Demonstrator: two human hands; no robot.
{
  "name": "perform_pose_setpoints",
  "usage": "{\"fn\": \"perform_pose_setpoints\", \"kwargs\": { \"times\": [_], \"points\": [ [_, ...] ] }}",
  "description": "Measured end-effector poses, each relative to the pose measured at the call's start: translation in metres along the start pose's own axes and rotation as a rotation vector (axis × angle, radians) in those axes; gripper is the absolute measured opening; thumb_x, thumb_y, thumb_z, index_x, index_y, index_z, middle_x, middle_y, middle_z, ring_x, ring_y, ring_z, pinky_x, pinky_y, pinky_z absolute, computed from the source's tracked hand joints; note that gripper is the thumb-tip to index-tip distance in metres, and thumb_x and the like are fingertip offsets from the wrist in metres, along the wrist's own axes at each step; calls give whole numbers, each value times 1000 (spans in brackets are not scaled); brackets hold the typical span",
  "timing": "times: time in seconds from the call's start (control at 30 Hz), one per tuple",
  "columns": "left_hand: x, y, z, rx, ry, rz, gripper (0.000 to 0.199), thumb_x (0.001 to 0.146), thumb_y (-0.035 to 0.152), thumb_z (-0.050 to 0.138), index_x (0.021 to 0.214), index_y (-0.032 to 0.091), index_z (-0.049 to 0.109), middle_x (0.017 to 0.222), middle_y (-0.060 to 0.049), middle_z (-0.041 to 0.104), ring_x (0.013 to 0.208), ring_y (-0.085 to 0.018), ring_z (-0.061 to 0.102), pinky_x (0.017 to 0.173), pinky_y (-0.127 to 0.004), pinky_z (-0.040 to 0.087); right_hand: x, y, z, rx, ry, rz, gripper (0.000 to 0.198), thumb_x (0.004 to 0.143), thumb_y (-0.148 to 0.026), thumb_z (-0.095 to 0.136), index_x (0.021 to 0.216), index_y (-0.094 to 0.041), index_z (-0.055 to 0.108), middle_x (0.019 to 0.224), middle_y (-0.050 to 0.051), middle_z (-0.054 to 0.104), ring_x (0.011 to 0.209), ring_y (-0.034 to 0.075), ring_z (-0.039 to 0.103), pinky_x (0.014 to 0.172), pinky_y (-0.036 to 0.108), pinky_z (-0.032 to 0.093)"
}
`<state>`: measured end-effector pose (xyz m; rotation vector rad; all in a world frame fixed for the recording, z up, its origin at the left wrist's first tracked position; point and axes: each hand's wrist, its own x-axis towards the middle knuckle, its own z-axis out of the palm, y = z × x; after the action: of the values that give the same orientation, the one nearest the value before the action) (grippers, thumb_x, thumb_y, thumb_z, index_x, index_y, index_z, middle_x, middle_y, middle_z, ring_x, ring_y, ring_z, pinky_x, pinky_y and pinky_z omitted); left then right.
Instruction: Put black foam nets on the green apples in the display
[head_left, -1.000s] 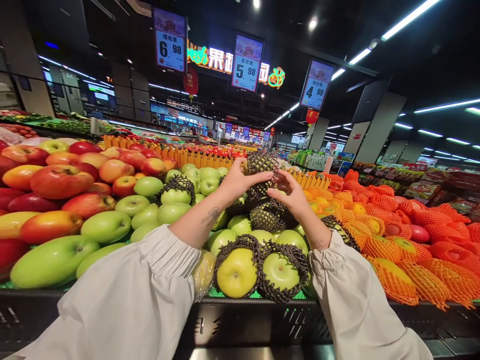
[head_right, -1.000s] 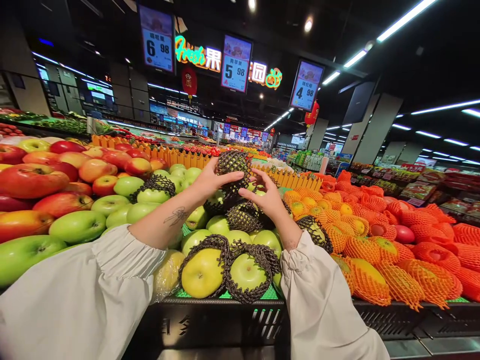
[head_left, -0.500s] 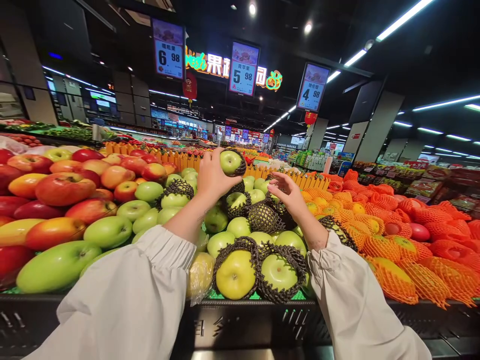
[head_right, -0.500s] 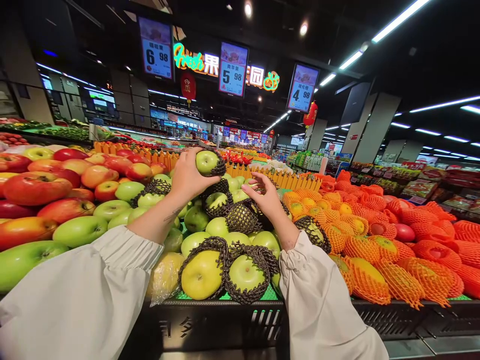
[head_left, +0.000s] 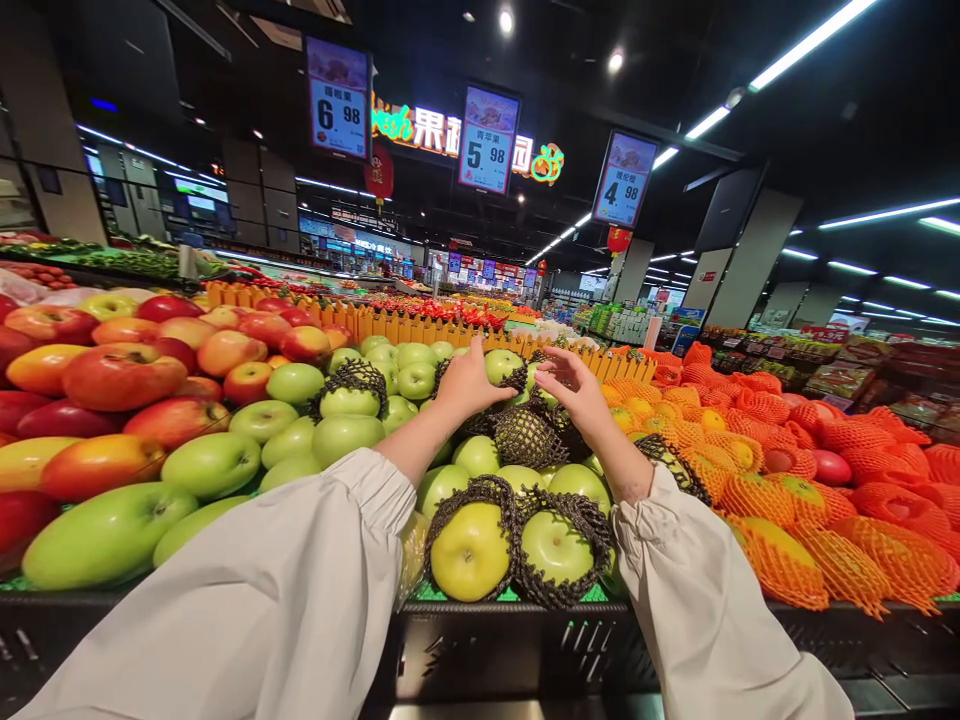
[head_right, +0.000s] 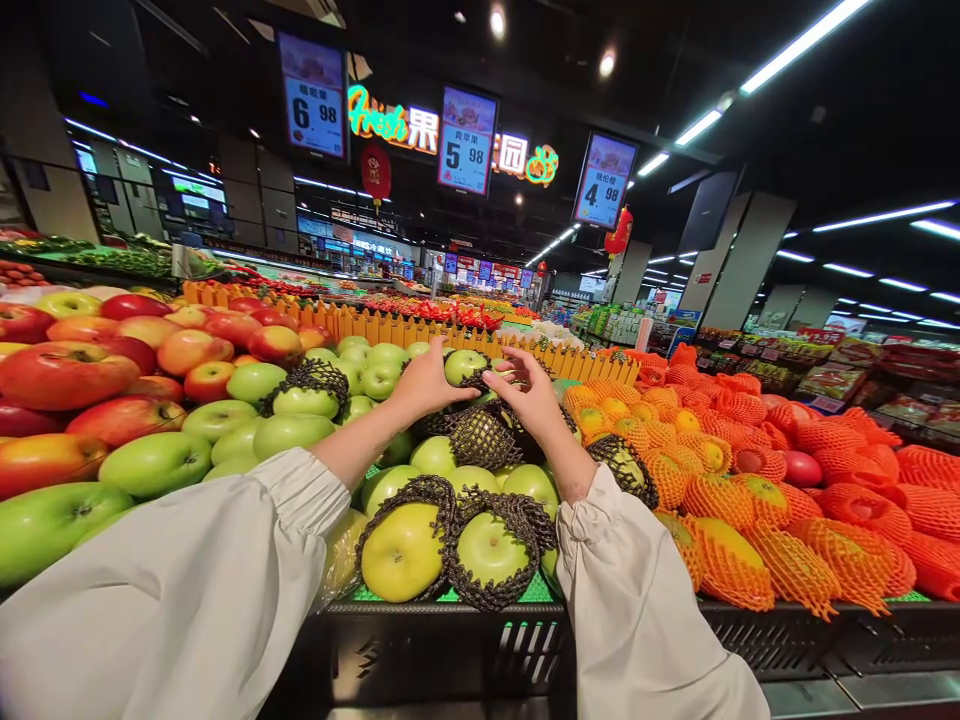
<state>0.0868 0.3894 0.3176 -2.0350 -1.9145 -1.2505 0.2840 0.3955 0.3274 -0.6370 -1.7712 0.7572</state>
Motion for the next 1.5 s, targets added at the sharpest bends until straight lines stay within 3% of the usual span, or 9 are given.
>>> {"fn": "perform_pose_setpoints", "kwargs": {
  "times": [0.1,0.2,0.37,0.47,0.57,0.7,1.07,1.3,1.5],
  "points": [
    [1,0,-1,-39,32,21,111,68,49,87,152,9,26,141,-27,56,134,-41,54,109,-49,46,0,0,0,-3,-3,5,75,65,-64,83,124,-23,59,112,8,65,104,23,63,96,41,52],
    [2,-1,0,-73,122,40,103,69,47,87,148,11,31,148,-25,48,139,-37,49,112,-47,45,0,0,0,-10,-5,0,75,66,-66,82,124,-24,59,113,8,65,105,23,63,97,41,52],
    [2,-1,-3,-50,118,41,87,72,44,85,139,10,41,133,-21,61,125,-34,59,103,-44,50,0,0,1,-9,-12,-6,73,66,-64,82,122,-23,59,112,8,66,103,22,63,98,41,51],
    [-1,4,-15,20,88,32,73,80,51,74,136,12,47,119,-17,70,113,-33,66,93,-42,53,0,-2,1,-8,-9,-7,72,66,-63,82,121,-22,59,112,8,65,101,22,63,97,42,50],
    [-2,10,-27,127,47,-32,53,86,58,59,120,17,61,101,-12,75,100,-33,70,82,-42,54,-1,-4,1,-11,-14,2,72,65,-63,83,120,-22,60,111,8,66,100,22,62,97,42,50],
    [-2,12,-32,206,15,-75,44,90,58,49,98,19,67,99,-11,77,97,-33,71,77,-40,52,-2,-6,1,-17,-20,4,70,65,-62,82,118,-22,61,111,8,66,99,22,62,95,42,50],
    [-4,10,-31,293,9,-81,44,93,54,43,103,18,66,100,-13,76,93,-32,71,71,-38,50,-1,-5,-1,-79,-44,-27,59,70,-60,80,113,-22,66,108,8,70,97,22,64,91,40,52],
    [-5,9,-25,222,-10,-107,37,91,49,44,100,20,66,105,-12,77,96,-30,71,73,-36,52,2,9,-5,-221,-249,55,51,68,-55,83,100,-17,73,91,6,73,82,19,65,84,40,53],
    [0,20,-48,149,-178,-150,45,89,52,50,112,17,67,120,-16,74,109,-33,70,87,-41,55,4,13,-8,-252,-330,26,48,69,-54,83,98,-17,75,94,7,76,86,20,67,84,39,52]
  ]
}}
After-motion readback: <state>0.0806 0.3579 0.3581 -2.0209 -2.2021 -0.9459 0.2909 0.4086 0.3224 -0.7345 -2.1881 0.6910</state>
